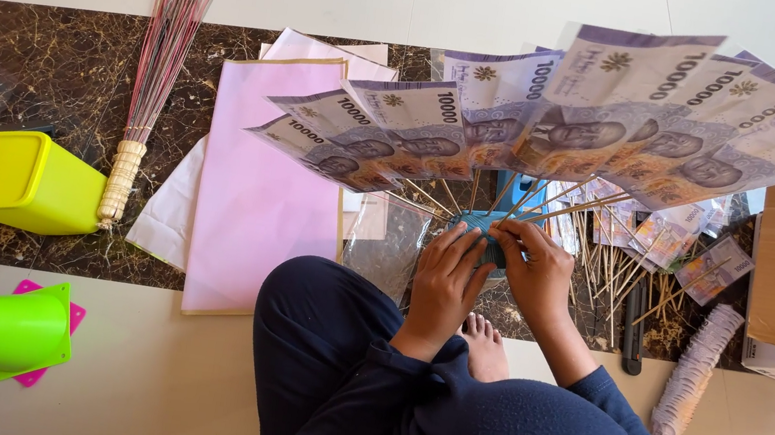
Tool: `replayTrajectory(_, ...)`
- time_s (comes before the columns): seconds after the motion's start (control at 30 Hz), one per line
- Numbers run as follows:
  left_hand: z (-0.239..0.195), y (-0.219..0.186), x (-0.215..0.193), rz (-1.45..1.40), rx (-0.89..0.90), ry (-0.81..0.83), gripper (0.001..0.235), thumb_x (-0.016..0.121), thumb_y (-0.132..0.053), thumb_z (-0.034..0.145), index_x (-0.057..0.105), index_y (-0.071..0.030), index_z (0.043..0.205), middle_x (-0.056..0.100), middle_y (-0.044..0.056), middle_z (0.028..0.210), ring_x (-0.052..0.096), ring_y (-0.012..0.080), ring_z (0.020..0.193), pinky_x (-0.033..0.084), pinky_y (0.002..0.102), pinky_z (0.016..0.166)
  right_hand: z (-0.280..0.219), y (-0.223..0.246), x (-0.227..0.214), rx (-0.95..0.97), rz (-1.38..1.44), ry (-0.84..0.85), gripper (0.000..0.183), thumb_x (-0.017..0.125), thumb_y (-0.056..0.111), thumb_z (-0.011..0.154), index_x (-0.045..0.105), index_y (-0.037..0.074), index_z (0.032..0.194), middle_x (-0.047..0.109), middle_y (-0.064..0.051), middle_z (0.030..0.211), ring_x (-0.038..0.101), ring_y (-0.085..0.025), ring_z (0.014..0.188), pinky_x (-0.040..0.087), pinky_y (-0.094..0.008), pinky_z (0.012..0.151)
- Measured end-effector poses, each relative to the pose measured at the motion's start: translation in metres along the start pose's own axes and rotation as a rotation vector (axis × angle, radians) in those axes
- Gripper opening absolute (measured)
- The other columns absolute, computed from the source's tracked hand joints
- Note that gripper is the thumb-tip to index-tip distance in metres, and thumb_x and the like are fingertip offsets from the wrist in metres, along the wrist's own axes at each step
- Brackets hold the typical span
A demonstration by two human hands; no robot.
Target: The person sits on the floor and assembles a decorative item by attaching printed paper money sheets to thin wooden sticks. They insert the sticks into a blue plastic base and arrange the sheets in a fan shape.
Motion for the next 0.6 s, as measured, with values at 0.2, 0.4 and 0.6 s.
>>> replayTrajectory(0.2,0.0006,-0.0005,-0.0011,-0.007,0.001,-0.014,0.026,0.073,-0.025,0.097,0.075,-0.005,0.113,0.072,0.011,0.123,0.062,0.0297,0.13,0.046,0.041,0.112,-0.0017,-0.0015,0.0025,-0.047,-0.033,-0.019,0.007,0.079,0.003,0.093,0.078,0.009,0.094,0.077,-0.011,0.086,0.075,-0.036,0.082,0.063,-0.044,0.067)
replayTrajectory(0.4,-0.0008,-0.0001,-0.0008,-0.02,0.0,-0.016,0.027,0.074,-0.024,0.097,0.074,-0.003,0.114,0.071,0.012,0.124,0.061,0.0297,0.131,0.045,0.041,0.112,-0.0028,0.0028,0.0013,-0.141,-0.023,-0.055,0.009,0.079,-0.002,0.092,0.077,0.006,0.09,0.076,-0.011,0.082,0.075,-0.034,0.078,0.062,-0.042,0.065)
replayTrajectory(0.6,0.0013,-0.0018,-0.0024,-0.032,-0.008,-0.034,0.026,0.075,-0.023,0.096,0.075,-0.003,0.114,0.071,0.011,0.124,0.061,0.0289,0.13,0.045,0.04,0.111,-0.0068,-0.0018,0.0024,-0.205,-0.057,-0.075,0.01,0.081,0.0,0.09,0.077,0.009,0.09,0.076,-0.007,0.082,0.074,-0.03,0.078,0.061,-0.039,0.065)
Point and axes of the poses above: each hand's wrist, its own z-axis towards the middle knuckle, its own x-axis out of the palm, y = z × x, the point moved 8 cm from there along z, towards the middle knuckle
